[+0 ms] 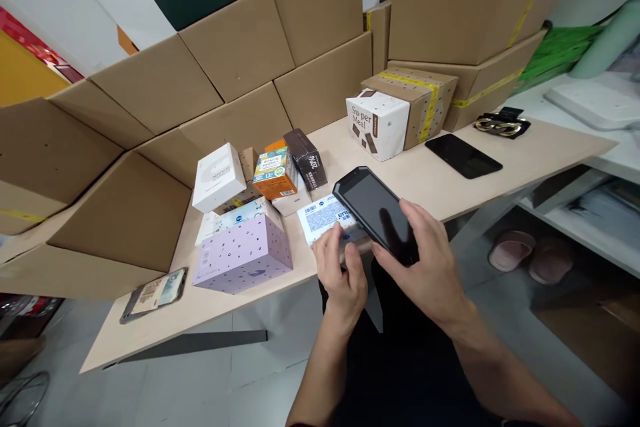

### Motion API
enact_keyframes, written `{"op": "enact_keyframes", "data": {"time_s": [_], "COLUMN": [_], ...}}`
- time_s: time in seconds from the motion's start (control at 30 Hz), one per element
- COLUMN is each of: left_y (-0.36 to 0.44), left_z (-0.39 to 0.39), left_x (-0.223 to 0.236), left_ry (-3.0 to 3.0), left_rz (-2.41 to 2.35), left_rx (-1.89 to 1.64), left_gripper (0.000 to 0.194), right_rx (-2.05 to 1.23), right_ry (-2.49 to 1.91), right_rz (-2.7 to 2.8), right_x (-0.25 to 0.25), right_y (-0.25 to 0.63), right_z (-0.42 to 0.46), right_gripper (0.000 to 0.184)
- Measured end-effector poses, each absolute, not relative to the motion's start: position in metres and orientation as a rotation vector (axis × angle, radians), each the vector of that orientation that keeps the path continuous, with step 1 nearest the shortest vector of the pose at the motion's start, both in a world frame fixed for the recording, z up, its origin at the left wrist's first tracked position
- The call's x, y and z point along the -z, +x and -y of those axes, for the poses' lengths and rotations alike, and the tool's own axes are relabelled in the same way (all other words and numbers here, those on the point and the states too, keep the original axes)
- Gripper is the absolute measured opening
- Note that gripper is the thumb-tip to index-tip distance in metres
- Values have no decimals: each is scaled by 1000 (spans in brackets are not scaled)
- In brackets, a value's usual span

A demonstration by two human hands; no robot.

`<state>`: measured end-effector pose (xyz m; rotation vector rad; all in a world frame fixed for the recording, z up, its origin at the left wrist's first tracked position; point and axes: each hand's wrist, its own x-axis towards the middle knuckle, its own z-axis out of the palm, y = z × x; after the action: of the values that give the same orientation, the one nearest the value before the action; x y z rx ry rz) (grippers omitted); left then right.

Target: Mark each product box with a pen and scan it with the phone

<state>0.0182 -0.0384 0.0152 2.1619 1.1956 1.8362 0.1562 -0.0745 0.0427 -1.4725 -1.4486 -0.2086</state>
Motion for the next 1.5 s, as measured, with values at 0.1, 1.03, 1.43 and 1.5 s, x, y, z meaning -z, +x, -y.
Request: {"op": "enact_keyframes", "data": {"time_s": [0.1,1.03,1.43,1.5], "left_y": [18,16,5,2], "left_z": [40,45,38,34], "left_x": [-15,-18,-21,-20], "left_ry": [2022,1639,1842,1894], "left_rz": [-1227,-1194,-1249,-1230], "left_rx": [-1773,-1799,-1863,-1961], "left_gripper": [44,40,36,37], "right_rx": [250,186,189,193], "right_ry": [-1440,-1375,-1350,-1358], "right_rz": [1475,1570,1547,1532], "right_x": [-43,-47,-48,-48], "right_y": [146,137,140,143], "right_z": [78,76,70,69], "right_gripper": [71,67,74,75]}}
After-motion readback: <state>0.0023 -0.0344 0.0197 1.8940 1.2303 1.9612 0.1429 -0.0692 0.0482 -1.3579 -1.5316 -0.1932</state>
